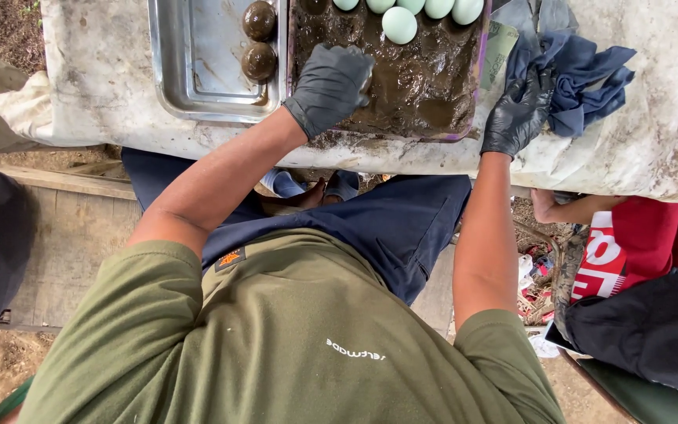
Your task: Coating eggs in a salted mud mixture for preservation and placing them in a tray.
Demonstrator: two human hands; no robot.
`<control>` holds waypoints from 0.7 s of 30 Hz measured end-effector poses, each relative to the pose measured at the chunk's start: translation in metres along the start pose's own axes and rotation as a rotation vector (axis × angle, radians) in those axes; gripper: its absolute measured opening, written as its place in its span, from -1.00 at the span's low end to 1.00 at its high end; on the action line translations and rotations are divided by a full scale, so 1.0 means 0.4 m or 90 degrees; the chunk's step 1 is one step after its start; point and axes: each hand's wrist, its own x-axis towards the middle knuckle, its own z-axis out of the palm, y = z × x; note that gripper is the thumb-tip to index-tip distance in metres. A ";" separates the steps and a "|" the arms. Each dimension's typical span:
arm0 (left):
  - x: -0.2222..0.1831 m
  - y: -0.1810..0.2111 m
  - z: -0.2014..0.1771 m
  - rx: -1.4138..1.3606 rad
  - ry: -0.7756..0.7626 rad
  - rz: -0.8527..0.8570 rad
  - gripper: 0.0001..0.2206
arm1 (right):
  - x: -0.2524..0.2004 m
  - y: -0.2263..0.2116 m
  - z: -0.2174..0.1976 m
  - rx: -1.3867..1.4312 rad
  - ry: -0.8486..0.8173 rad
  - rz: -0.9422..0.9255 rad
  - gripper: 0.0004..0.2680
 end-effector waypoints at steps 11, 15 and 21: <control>0.015 -0.002 -0.030 -0.140 -0.096 0.063 -0.91 | -0.006 -0.004 0.016 0.000 -0.021 -0.002 -0.78; 0.012 -0.041 0.013 -0.055 0.089 0.061 -0.77 | -0.005 -0.004 0.007 -0.002 -0.026 -0.004 -0.78; 0.003 -0.049 0.056 0.002 -0.008 0.050 -0.76 | 0.002 0.003 0.009 -0.006 -0.031 -0.003 -0.77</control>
